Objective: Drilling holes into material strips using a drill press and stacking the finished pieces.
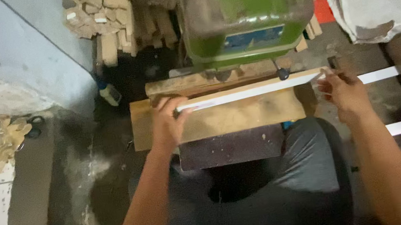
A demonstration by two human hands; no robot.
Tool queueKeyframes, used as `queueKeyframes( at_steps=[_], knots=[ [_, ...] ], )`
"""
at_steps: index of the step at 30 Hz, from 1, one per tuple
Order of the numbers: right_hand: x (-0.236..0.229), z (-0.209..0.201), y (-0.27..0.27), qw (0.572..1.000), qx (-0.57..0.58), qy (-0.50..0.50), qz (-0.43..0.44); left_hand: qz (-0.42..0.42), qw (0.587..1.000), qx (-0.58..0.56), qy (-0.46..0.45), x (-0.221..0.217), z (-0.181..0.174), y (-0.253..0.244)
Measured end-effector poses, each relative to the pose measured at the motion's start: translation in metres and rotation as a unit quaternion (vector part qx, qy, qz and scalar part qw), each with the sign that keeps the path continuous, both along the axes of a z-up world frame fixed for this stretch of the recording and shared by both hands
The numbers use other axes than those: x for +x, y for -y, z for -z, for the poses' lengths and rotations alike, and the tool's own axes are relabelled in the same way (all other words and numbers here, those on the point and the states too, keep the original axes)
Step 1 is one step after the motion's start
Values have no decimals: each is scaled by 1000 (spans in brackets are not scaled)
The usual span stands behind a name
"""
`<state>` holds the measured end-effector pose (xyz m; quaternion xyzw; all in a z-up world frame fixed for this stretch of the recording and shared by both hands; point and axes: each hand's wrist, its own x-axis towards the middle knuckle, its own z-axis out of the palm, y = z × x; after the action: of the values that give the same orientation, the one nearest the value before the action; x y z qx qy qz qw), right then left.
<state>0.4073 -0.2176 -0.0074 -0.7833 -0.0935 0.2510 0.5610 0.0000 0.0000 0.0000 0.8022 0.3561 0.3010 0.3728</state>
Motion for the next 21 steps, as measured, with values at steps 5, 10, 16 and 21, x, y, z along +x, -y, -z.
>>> queueKeyframes(
  at_steps=[5,10,16,21],
  knots=[
    [15,-10,12,1000,-5,13,27,23,996,78,31,41,11,-2],
    [18,-9,8,1000,-22,-6,11,-4,988,155,-12,49,19,-7],
    [11,-18,-3,1000,4,-9,27,5,994,109,-26,61,28,-11],
    [42,24,-3,997,74,-12,24,-9,980,201,-2,76,37,-14]
  ],
)
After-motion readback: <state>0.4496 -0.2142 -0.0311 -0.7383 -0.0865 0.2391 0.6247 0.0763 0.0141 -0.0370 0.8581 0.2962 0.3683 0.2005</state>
